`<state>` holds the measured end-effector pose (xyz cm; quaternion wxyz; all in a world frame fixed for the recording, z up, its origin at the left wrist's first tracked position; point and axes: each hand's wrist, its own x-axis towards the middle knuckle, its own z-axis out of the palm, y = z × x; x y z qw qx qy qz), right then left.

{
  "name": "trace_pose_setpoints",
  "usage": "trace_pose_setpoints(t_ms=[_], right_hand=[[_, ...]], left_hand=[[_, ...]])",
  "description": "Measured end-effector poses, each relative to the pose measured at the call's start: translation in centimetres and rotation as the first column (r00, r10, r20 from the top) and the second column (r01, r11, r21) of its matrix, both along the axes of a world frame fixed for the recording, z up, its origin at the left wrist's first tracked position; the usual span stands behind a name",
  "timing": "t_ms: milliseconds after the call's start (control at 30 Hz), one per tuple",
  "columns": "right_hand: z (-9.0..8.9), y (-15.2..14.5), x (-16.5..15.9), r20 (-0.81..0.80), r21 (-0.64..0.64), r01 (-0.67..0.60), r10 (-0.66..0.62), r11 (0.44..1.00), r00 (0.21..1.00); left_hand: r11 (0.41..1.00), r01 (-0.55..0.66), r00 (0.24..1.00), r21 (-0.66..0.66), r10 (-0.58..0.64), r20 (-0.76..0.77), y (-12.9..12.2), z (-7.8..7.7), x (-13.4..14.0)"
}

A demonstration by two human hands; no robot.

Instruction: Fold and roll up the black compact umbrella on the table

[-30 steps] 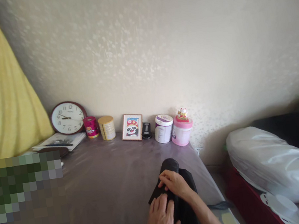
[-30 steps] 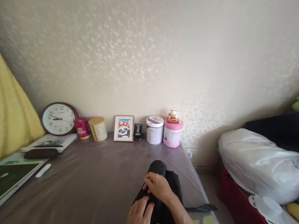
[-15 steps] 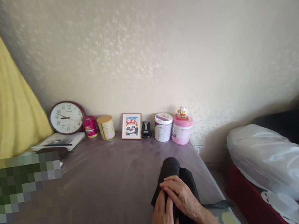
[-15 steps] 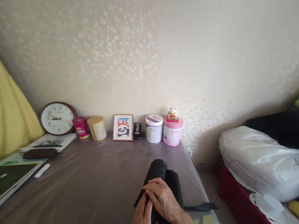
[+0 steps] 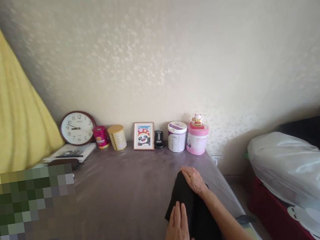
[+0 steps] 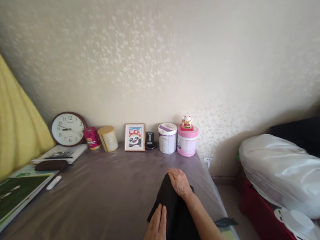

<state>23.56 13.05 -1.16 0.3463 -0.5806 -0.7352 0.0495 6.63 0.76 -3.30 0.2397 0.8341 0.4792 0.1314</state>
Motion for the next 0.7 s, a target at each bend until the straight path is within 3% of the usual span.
trace_pose_setpoints(t_ms=[100,233,400,533,700], right_hand=[[-0.2,-1.9,-0.5,-0.051,0.096,0.079,-0.074,0.992,0.996],[-1.3,-4.8,-1.1,-0.036,0.145,-0.097,0.103,0.985,0.994],[-2.0,-5.1,1.1,-0.12,0.155,0.2,-0.182,0.967,0.976],[-3.4,-6.6,2.9,0.003,0.031,0.157,-0.157,0.987,0.988],[-5.5,-8.6,5.5,0.185,0.035,0.154,-0.158,0.987,0.97]], left_hand=[[1.0,0.003,1.0,-0.007,-0.003,-0.003,0.0,0.5,0.0],[1.0,0.008,0.999,-0.017,-0.009,-0.035,-0.3,1.4,0.0],[0.995,-0.096,0.987,-0.041,0.09,-0.135,-1.2,3.5,0.5],[0.981,-0.195,0.962,-0.003,0.19,-0.195,-1.6,3.9,1.2],[0.971,-0.235,0.972,-0.042,0.234,-0.03,-1.3,3.7,1.2]])
